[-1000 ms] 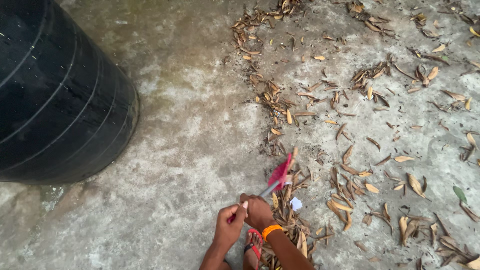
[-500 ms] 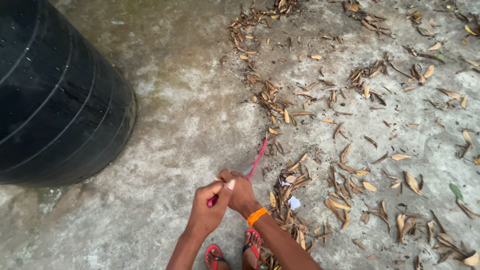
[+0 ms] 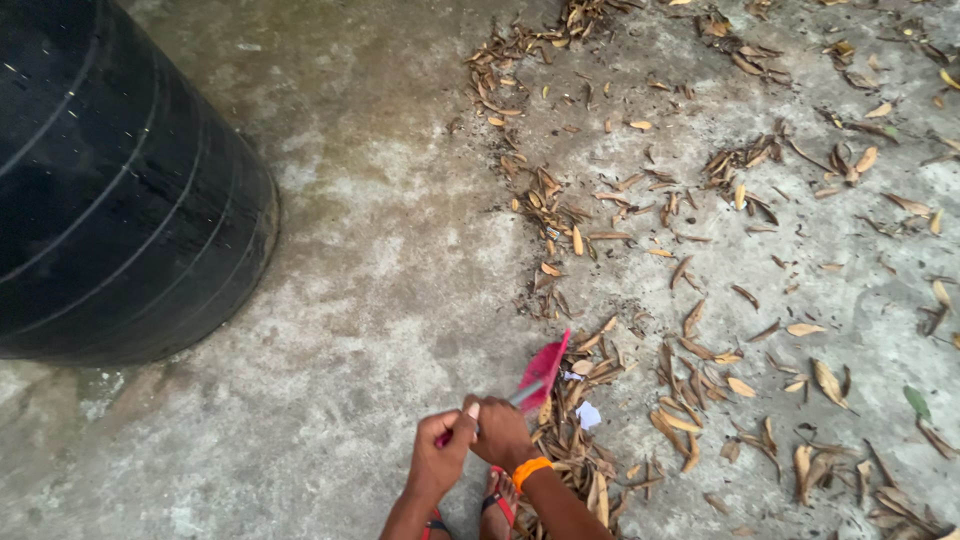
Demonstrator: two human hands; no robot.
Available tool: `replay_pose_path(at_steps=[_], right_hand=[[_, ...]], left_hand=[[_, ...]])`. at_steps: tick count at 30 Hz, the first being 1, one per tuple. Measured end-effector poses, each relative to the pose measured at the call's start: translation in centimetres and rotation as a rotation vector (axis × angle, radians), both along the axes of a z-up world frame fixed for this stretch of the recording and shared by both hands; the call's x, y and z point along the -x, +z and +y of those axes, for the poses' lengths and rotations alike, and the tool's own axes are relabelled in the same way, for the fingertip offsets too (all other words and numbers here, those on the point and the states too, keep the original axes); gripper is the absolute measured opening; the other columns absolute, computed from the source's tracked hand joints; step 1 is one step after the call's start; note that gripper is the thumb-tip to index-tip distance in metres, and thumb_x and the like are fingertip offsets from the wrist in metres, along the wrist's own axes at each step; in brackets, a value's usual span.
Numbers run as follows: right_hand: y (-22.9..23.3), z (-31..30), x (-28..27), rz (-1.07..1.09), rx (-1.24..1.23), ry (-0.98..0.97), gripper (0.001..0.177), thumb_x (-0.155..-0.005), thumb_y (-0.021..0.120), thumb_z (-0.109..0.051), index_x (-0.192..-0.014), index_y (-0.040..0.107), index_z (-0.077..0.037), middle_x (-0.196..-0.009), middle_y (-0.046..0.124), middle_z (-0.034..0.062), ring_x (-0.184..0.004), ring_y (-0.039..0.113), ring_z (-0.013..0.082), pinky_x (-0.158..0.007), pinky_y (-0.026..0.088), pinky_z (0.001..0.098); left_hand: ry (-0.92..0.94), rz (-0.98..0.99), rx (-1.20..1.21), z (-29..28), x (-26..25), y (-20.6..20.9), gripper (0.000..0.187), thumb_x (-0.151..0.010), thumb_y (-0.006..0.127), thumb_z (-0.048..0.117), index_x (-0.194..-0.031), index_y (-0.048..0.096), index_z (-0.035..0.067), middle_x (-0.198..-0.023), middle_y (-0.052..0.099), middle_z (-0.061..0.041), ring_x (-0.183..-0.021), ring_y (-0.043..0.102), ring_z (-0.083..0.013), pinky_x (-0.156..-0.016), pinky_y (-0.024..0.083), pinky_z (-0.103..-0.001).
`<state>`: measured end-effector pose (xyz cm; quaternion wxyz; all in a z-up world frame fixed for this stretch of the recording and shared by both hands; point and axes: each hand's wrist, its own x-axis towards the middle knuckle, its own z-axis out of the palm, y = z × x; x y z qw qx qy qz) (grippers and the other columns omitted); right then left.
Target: The person uses a hand rake to gather dry leaves into a pile on a concrete surface next to a large black water tank.
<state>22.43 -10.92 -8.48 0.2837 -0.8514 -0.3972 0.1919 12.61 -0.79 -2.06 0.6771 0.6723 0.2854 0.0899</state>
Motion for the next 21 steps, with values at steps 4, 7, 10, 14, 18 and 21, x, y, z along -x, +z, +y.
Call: replay_pose_path(at_steps=[4, 7, 10, 14, 18, 21], right_hand=[[3.6, 1.5, -1.6, -0.036, -0.098, -0.028, 0.026, -0.080, 0.070, -0.027, -0.098, 0.061, -0.010, -0.086, 0.069, 0.0186, -0.087, 0.067, 0.0421, -0.077, 0.053, 0.0528], [6.4, 3.3, -3.1, -0.061, -0.239, -0.045, 0.024, -0.083, 0.070, -0.029, -0.097, 0.061, -0.011, -0.084, 0.070, 0.0169, -0.086, 0.068, 0.0409, -0.078, 0.053, 0.0517], [7.6, 4.2, -4.0, -0.122, -0.349, -0.016, 0.026, -0.081, 0.072, -0.030, -0.095, 0.060, -0.012, -0.083, 0.070, 0.0148, -0.085, 0.068, 0.0390, -0.079, 0.053, 0.0497], [6.4, 4.2, -3.8, -0.073, -0.403, -0.023, 0.021, -0.084, 0.072, -0.027, -0.096, 0.061, -0.013, -0.086, 0.071, 0.0116, -0.086, 0.069, 0.0363, -0.078, 0.054, 0.0464], [3.7, 2.2, -2.9, 0.077, -0.329, -0.023, 0.023, -0.083, 0.071, -0.027, -0.098, 0.061, -0.013, -0.089, 0.071, 0.0101, -0.090, 0.070, 0.0345, -0.077, 0.055, 0.0442], [2.1, 0.4, -2.2, 0.083, -0.157, -0.099, 0.026, -0.077, 0.073, -0.030, -0.095, 0.062, -0.014, -0.087, 0.071, 0.0086, -0.088, 0.070, 0.0336, -0.076, 0.055, 0.0446]], left_hand=[[-0.033, -0.073, -0.063, 1.5, -1.8, 4.6, 0.042, -0.098, 0.068, 0.021, -0.060, 0.061, 0.003, -0.056, 0.046, 0.009, -0.053, 0.035, -0.0007, -0.046, 0.026, -0.025], [-0.061, -0.092, -0.129, 2.6, -3.0, 9.1, 0.042, -0.098, 0.069, 0.019, -0.061, 0.058, 0.003, -0.056, 0.042, 0.009, -0.054, 0.033, -0.0009, -0.046, 0.025, -0.025], [-0.070, -0.135, -0.206, 2.6, -3.7, 11.7, 0.040, -0.097, 0.069, 0.016, -0.062, 0.055, 0.003, -0.057, 0.041, 0.009, -0.054, 0.033, -0.0008, -0.045, 0.026, -0.026], [-0.083, -0.097, -0.217, 1.4, -3.8, 10.9, 0.032, -0.095, 0.069, 0.014, -0.067, 0.061, 0.002, -0.057, 0.042, 0.009, -0.055, 0.036, -0.0003, -0.045, 0.028, -0.026], [-0.128, -0.110, -0.268, -0.4, -3.0, 6.3, 0.032, -0.093, 0.068, 0.014, -0.066, 0.058, 0.001, -0.056, 0.046, 0.008, -0.054, 0.039, -0.0002, -0.044, 0.030, -0.026], [-0.069, -0.015, -0.167, -1.5, -2.0, 2.6, 0.040, -0.096, 0.070, 0.019, -0.063, 0.055, 0.001, -0.054, 0.040, 0.005, -0.053, 0.034, -0.0026, -0.046, 0.026, -0.027]])
